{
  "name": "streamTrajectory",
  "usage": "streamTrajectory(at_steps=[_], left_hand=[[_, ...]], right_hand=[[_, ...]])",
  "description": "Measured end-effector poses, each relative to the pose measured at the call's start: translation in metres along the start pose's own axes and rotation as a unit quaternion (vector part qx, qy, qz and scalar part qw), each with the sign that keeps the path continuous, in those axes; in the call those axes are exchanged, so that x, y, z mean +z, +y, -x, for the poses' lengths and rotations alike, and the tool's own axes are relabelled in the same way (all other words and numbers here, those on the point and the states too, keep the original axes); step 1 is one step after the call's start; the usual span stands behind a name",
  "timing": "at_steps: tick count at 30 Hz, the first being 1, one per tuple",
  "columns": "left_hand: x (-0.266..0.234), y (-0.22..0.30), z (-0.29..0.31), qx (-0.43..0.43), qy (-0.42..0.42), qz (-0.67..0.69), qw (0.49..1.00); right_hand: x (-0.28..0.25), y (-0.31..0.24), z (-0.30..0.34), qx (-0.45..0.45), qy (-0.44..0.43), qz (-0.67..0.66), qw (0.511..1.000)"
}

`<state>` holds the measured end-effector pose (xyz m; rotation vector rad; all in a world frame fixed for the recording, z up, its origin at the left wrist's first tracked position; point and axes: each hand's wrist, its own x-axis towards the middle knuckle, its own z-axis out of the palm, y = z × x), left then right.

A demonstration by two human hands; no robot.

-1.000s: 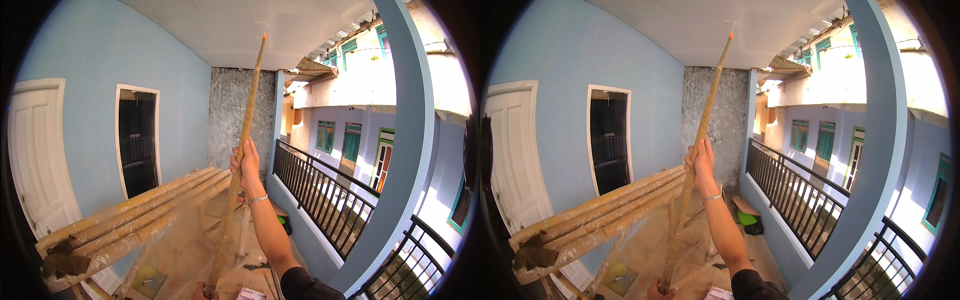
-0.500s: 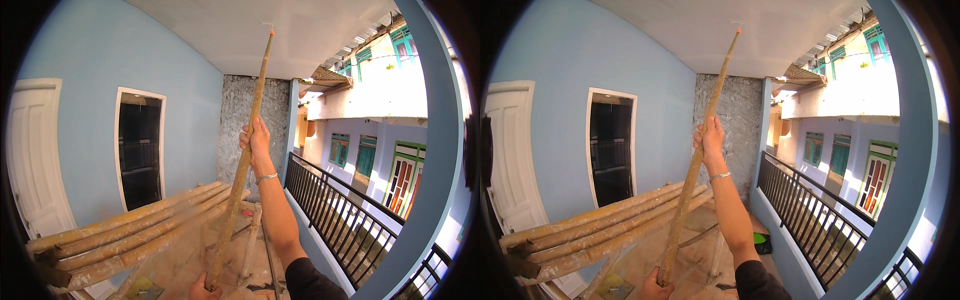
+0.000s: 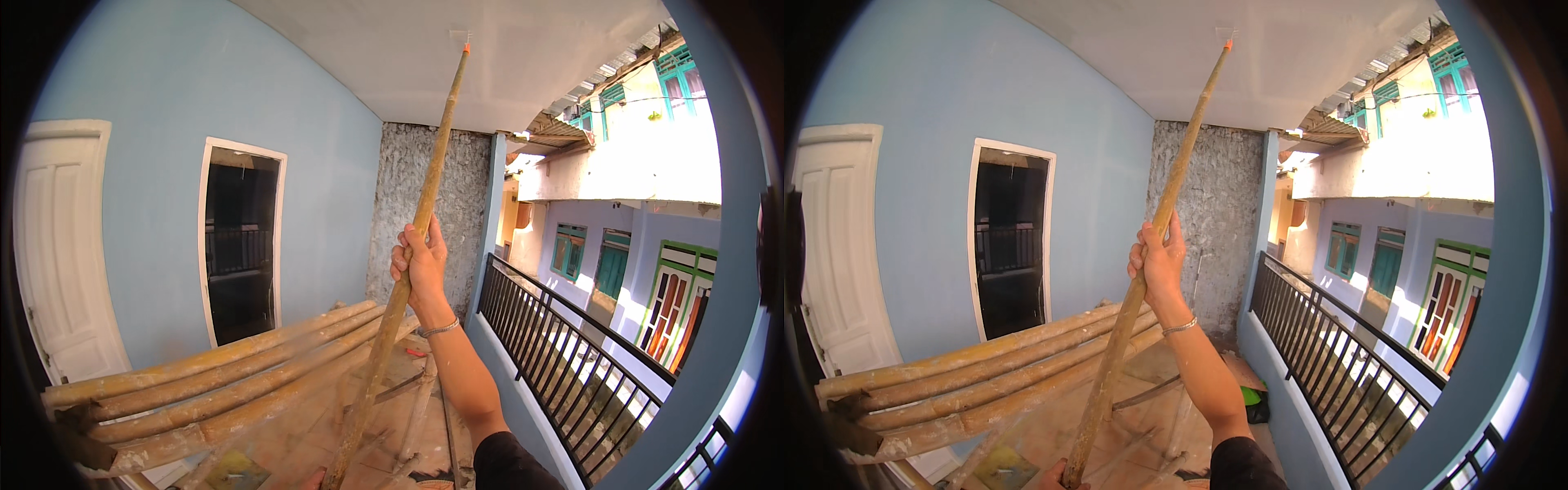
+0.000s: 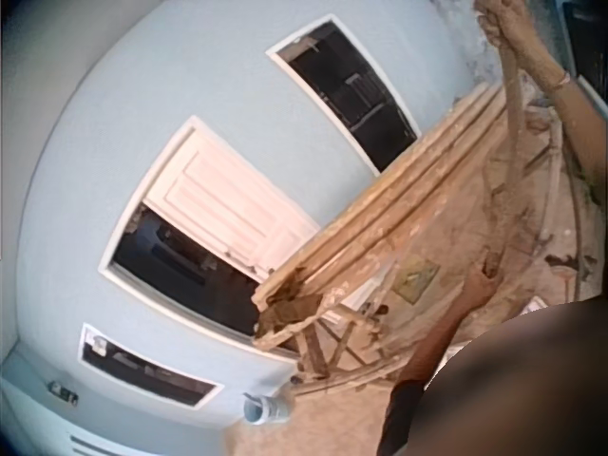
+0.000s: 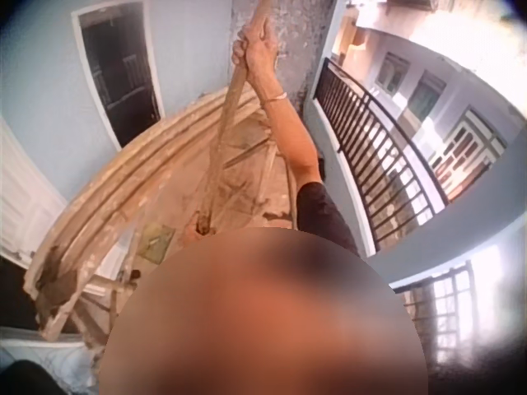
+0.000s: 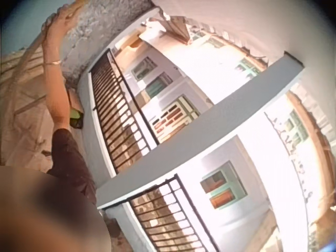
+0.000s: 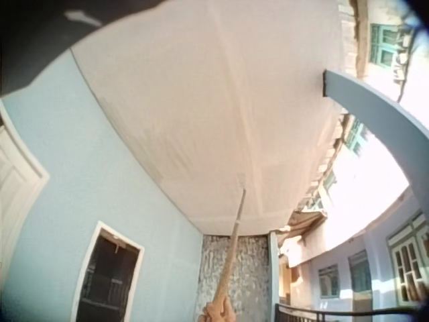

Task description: The person uses a long bamboo pole with a roller to paint the ceiling of a balcony. They repeatedly dip the roller into a paint container and apply paint in long strokes across the ceiling surface.

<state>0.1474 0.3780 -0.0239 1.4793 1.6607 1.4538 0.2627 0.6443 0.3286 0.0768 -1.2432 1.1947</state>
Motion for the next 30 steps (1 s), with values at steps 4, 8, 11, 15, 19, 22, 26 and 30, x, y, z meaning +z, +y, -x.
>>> streamTrajectory(at_steps=[4, 8, 11, 15, 19, 22, 26, 30], left_hand=[[-0.022, -0.030, 0.061, 0.019, 0.054, -0.007, 0.998], [-0.039, -0.017, 0.088, 0.084, 0.063, -0.050, 0.993], [-0.049, -0.001, 0.092, -0.009, 0.017, -0.058, 0.998], [-0.042, 0.014, 0.060, 0.015, 0.032, -0.012, 0.999], [-0.026, 0.026, 0.010, -0.021, -0.008, 0.027, 0.999], [-0.005, 0.036, -0.046, 0.076, 0.046, 0.022, 0.996], [0.019, 0.059, -0.112, 0.086, 0.028, 0.064, 0.994], [0.047, 0.062, -0.202, 0.101, 0.013, 0.017, 0.995]], right_hand=[[0.048, -0.012, 0.062, -0.006, -0.024, -0.001, 1.000], [0.072, -0.023, 0.088, 0.011, -0.011, -0.022, 1.000], [0.074, -0.026, 0.084, 0.006, -0.009, -0.022, 1.000], [0.059, -0.021, 0.051, -0.012, -0.010, -0.027, 0.999], [0.021, -0.007, -0.001, -0.025, -0.017, -0.029, 0.999], [-0.013, 0.010, -0.048, -0.020, -0.020, -0.040, 0.999], [-0.063, 0.036, -0.118, -0.019, -0.014, -0.061, 0.998], [-0.111, 0.064, -0.195, -0.032, -0.004, -0.058, 0.998]])
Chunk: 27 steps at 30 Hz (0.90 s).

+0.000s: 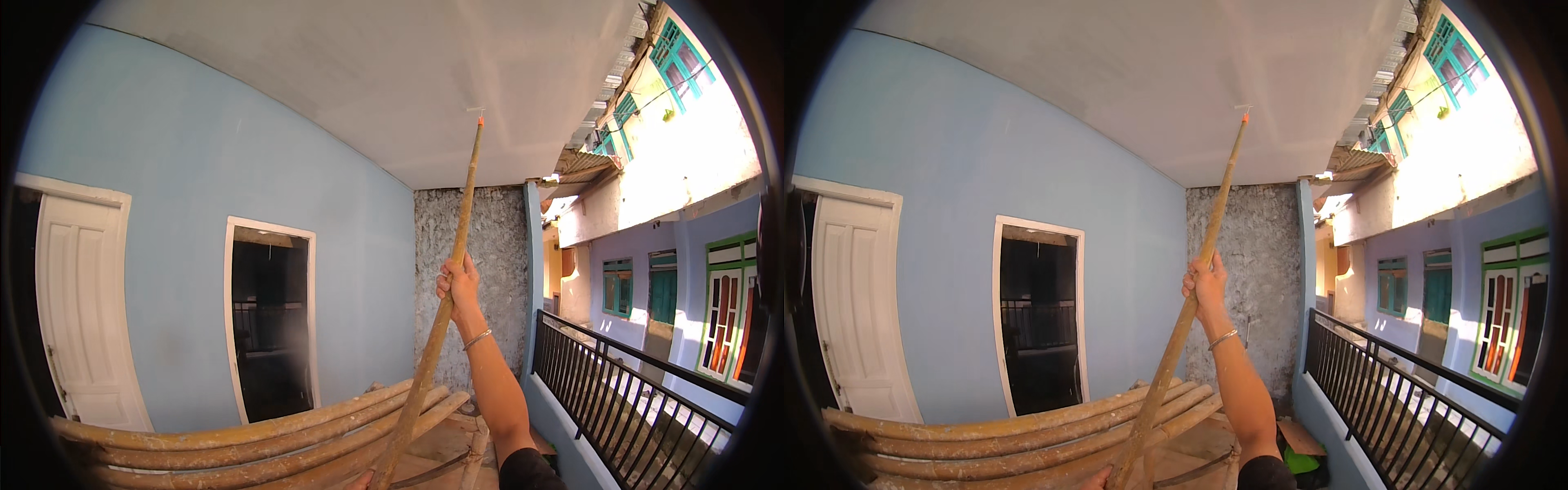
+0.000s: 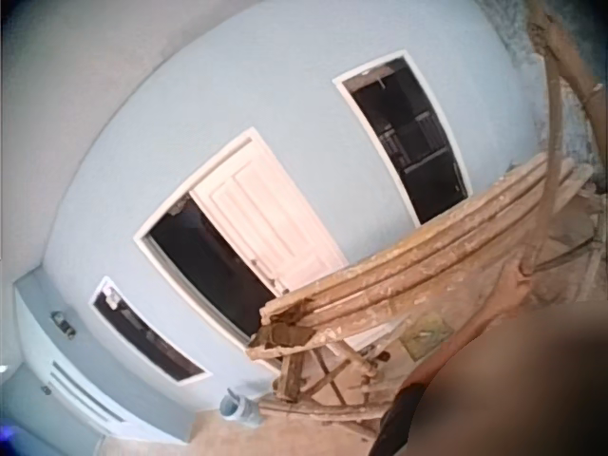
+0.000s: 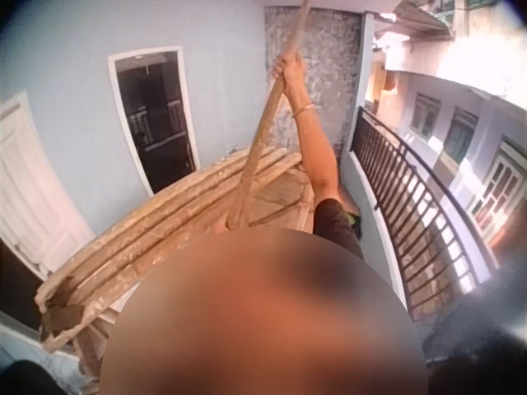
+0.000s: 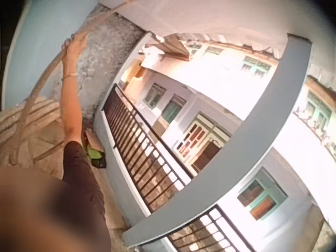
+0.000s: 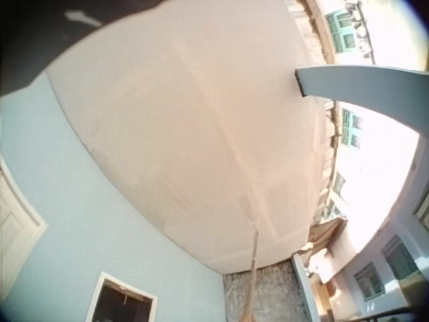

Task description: The person uses a long bamboo pole with a roller to paint the ceiling of a balcony. They repeatedly dip the roller into a paint container and apply paint in long strokes across the ceiling surface.

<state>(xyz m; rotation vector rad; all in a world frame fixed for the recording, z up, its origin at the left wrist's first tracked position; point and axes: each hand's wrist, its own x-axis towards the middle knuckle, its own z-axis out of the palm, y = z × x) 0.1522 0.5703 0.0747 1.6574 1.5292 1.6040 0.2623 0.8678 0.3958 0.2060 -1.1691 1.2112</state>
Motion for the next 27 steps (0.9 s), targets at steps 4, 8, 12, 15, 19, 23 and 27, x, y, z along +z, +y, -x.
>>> streamTrajectory(at_steps=[4, 8, 12, 15, 19, 23, 27], left_hand=[[0.026, -0.032, -0.092, 0.037, 0.001, -0.081, 0.996], [0.034, -0.057, -0.079, 0.132, 0.073, -0.038, 0.988], [-0.029, -0.079, 0.021, -0.139, -0.006, -0.132, 0.981], [-0.051, -0.074, 0.083, -0.159, 0.019, -0.148, 0.976], [-0.049, -0.049, 0.131, -0.303, 0.092, 0.016, 0.948], [-0.034, -0.035, 0.107, -0.241, 0.052, -0.078, 0.966], [-0.013, -0.024, 0.045, -0.114, 0.021, -0.097, 0.989]], right_hand=[[-0.038, 0.002, -0.070, -0.012, -0.005, -0.006, 1.000], [-0.031, 0.011, -0.050, -0.001, -0.002, -0.010, 1.000], [0.014, 0.022, 0.037, 0.035, -0.002, -0.007, 0.999], [0.052, 0.016, 0.104, 0.056, -0.022, -0.029, 0.998], [0.072, -0.001, 0.145, 0.049, -0.044, -0.047, 0.997], [0.054, -0.004, 0.121, 0.044, -0.038, -0.051, 0.997], [0.012, 0.005, 0.060, 0.023, -0.023, -0.036, 0.999]])
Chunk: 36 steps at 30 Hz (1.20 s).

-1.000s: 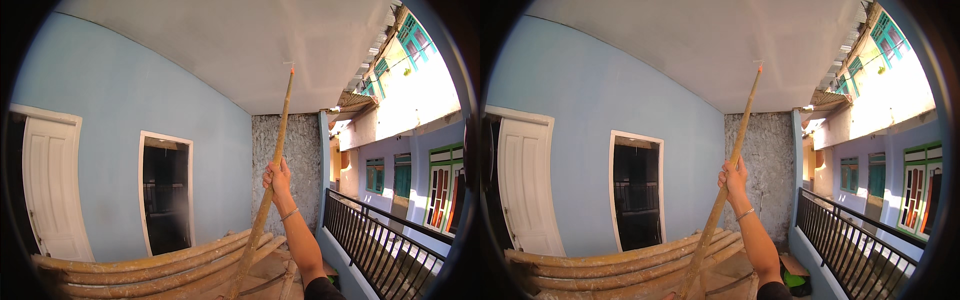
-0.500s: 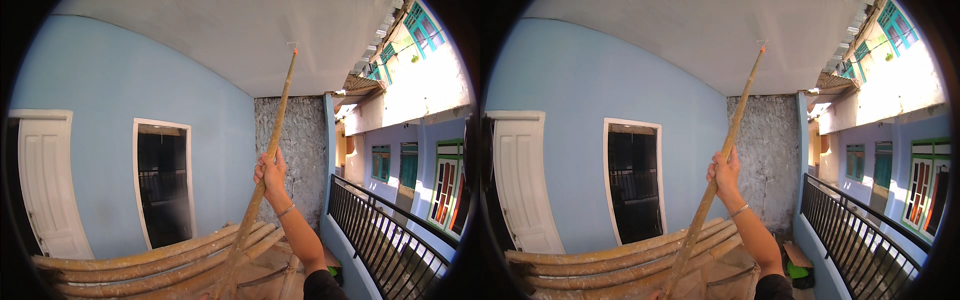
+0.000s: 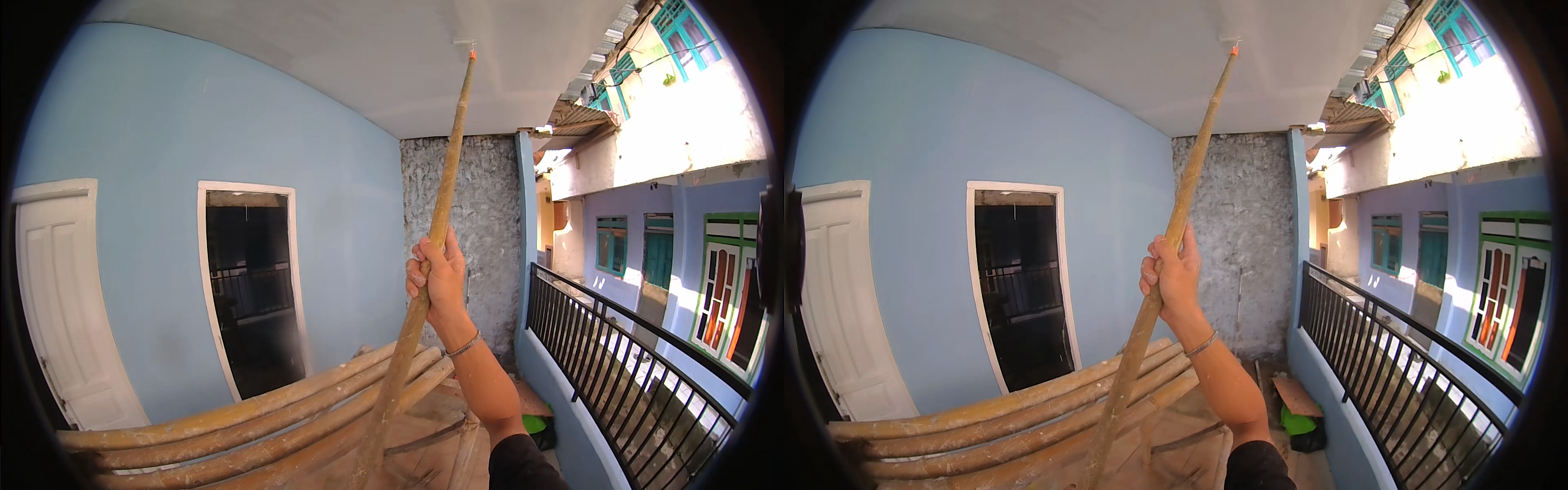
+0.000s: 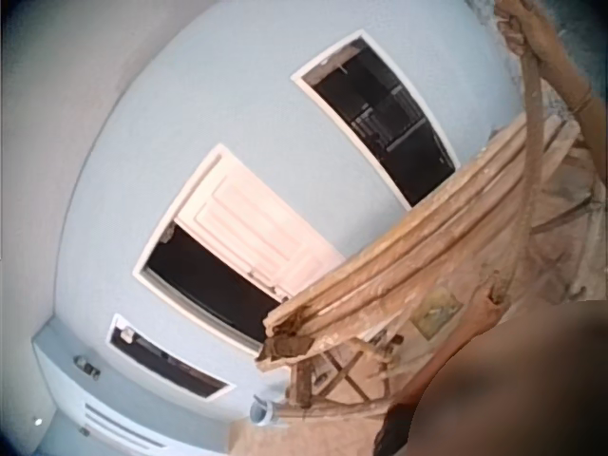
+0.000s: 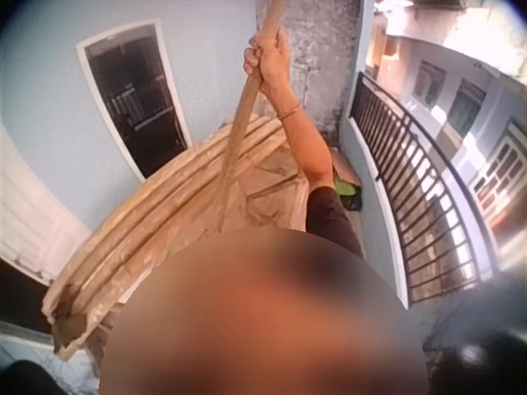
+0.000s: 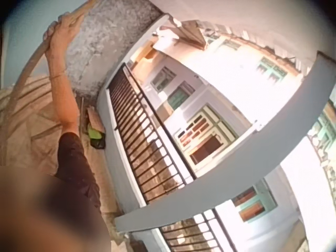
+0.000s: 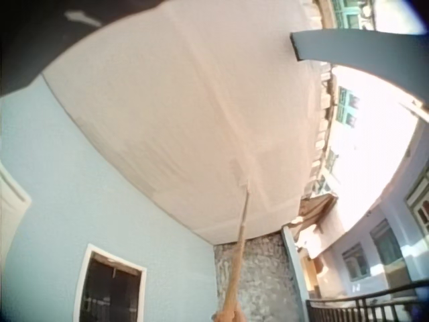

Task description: The person uses a long bamboo pole with a roller to paint the ceiling of a balcony. They repeatedly dip the roller into a paint container and apply paint in long strokes across the ceiling surface.

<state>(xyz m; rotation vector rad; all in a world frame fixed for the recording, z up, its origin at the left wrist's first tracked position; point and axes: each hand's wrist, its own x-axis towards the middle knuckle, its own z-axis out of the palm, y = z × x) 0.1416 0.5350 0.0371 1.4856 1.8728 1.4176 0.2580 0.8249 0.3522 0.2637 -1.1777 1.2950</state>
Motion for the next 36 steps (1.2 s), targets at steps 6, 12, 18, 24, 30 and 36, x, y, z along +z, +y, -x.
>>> streamTrajectory(at_steps=[6, 12, 18, 24, 30, 36], left_hand=[[0.034, 0.041, -0.120, 0.115, 0.021, -0.023, 0.993], [0.023, 0.136, -0.203, 0.044, -0.068, 0.077, 0.994], [0.027, 0.139, -0.198, 0.009, -0.090, 0.082, 0.993], [0.038, 0.050, -0.104, 0.052, -0.042, 0.194, 0.979], [0.026, -0.031, -0.002, 0.021, 0.021, 0.007, 1.000], [-0.005, -0.073, 0.102, -0.039, -0.042, -0.012, 0.998]], right_hand=[[-0.081, 0.008, -0.124, -0.022, -0.007, -0.007, 1.000], [-0.128, 0.009, -0.249, -0.022, -0.003, 0.005, 1.000], [-0.128, 0.013, -0.230, -0.015, 0.011, 0.059, 0.998], [-0.073, 0.011, -0.106, 0.006, 0.011, 0.128, 0.992], [-0.003, -0.002, 0.006, 0.038, -0.011, 0.116, 0.992], [0.064, -0.017, 0.098, 0.030, -0.030, 0.100, 0.994]])
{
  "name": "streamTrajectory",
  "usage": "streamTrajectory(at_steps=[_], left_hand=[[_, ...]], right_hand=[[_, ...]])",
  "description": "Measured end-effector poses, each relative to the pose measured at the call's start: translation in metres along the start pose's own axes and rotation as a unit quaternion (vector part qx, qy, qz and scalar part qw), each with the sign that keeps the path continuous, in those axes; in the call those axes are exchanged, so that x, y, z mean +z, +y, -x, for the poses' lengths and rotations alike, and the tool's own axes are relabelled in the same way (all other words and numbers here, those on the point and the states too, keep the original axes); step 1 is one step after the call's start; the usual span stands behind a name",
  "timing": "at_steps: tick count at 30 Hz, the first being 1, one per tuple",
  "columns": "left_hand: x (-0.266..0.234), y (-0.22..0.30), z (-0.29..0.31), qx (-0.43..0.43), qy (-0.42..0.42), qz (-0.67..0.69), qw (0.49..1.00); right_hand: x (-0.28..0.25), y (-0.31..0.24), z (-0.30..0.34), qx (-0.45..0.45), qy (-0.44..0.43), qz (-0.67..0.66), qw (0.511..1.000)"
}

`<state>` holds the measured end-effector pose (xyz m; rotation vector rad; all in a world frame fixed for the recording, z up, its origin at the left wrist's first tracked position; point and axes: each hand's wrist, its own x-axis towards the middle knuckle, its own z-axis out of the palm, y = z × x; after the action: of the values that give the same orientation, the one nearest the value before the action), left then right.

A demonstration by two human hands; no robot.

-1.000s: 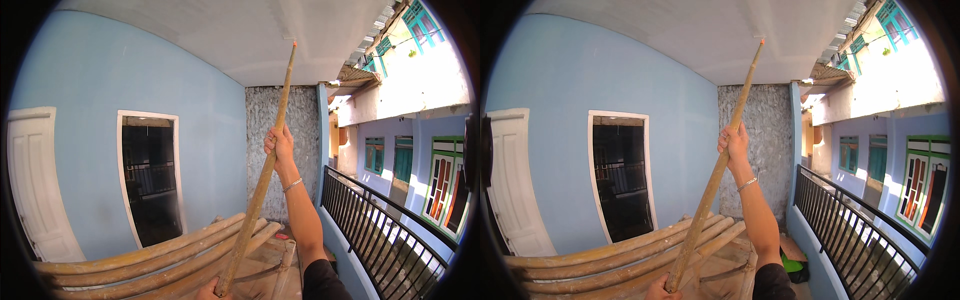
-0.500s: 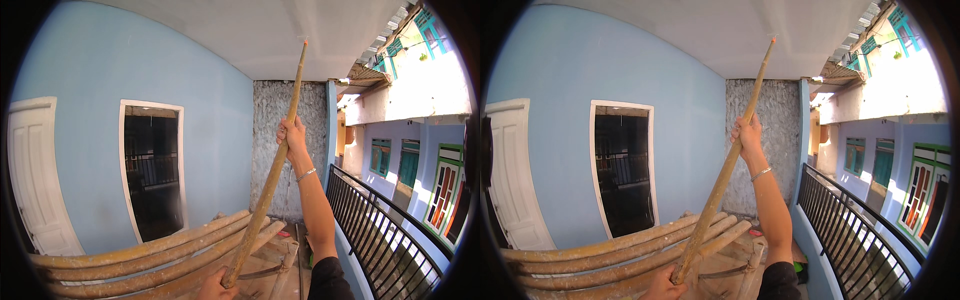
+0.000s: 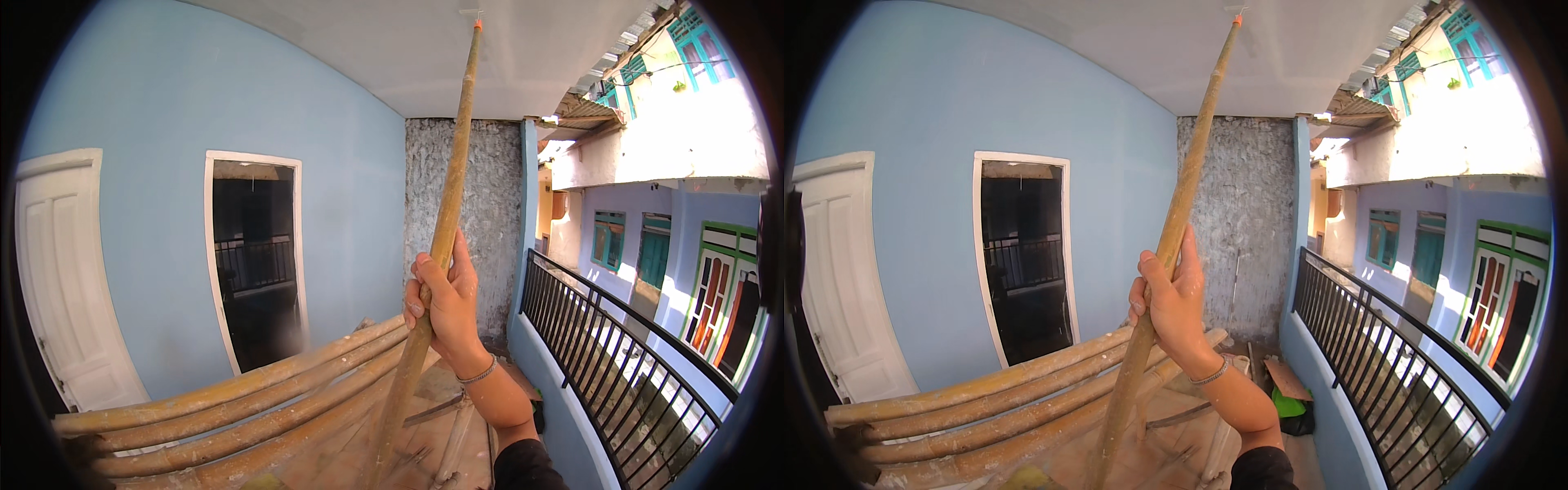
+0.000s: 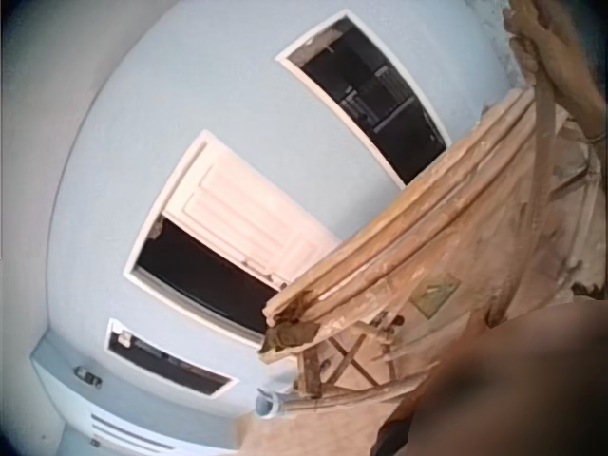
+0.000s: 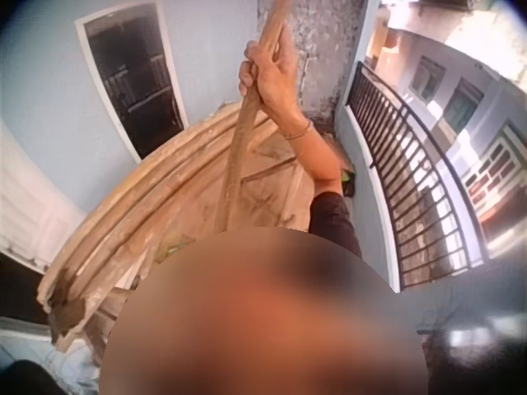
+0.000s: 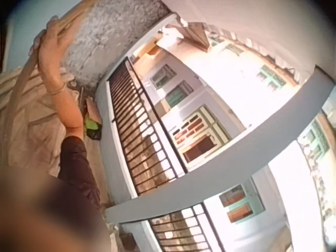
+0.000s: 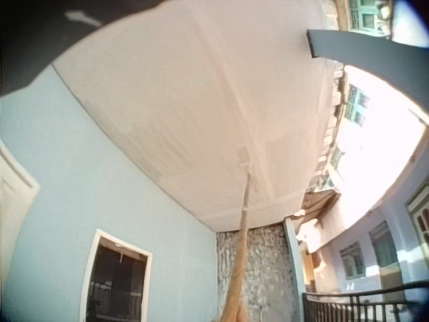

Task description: The person uses a long bamboo pole with a roller to paint the ceiling of a balcony. They repeatedly dip the roller into a paint container and apply paint in long strokes across the ceiling surface.

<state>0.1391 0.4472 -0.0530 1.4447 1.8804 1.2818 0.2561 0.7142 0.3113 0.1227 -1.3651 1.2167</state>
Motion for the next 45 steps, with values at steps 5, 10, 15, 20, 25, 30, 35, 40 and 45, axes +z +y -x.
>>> streamTrajectory(at_steps=[5, 10, 15, 20, 25, 30, 35, 40, 45], left_hand=[[-0.023, -0.033, 0.070, -0.004, -0.041, 0.040, 0.998], [-0.031, -0.030, 0.102, 0.007, -0.039, 0.053, 0.998], [-0.012, 0.014, 0.064, -0.044, 0.084, -0.009, 0.995], [-0.004, 0.074, -0.018, 0.021, 0.055, 0.030, 0.998], [0.012, 0.126, -0.120, 0.124, 0.054, 0.087, 0.987], [0.044, 0.160, -0.239, 0.213, 0.069, 0.015, 0.975], [0.052, 0.207, -0.329, 0.116, -0.029, 0.088, 0.989], [0.051, 0.199, -0.339, 0.128, -0.014, 0.080, 0.988], [0.037, 0.116, -0.223, 0.005, -0.053, 0.038, 0.998]], right_hand=[[0.050, -0.010, 0.074, 0.001, -0.020, -0.010, 1.000], [0.071, -0.025, 0.091, -0.003, -0.006, -0.008, 1.000], [0.043, -0.034, 0.032, -0.014, 0.006, -0.039, 0.999], [-0.020, -0.015, -0.048, -0.037, -0.002, -0.060, 0.998], [-0.098, 0.018, -0.150, -0.040, 0.000, -0.077, 0.996], [-0.179, 0.043, -0.256, -0.044, 0.008, -0.045, 0.998], [-0.237, 0.069, -0.336, -0.036, 0.032, -0.042, 0.998], [-0.240, 0.083, -0.335, -0.030, 0.006, -0.045, 0.999], [-0.207, 0.078, -0.242, 0.019, 0.002, 0.002, 1.000]])
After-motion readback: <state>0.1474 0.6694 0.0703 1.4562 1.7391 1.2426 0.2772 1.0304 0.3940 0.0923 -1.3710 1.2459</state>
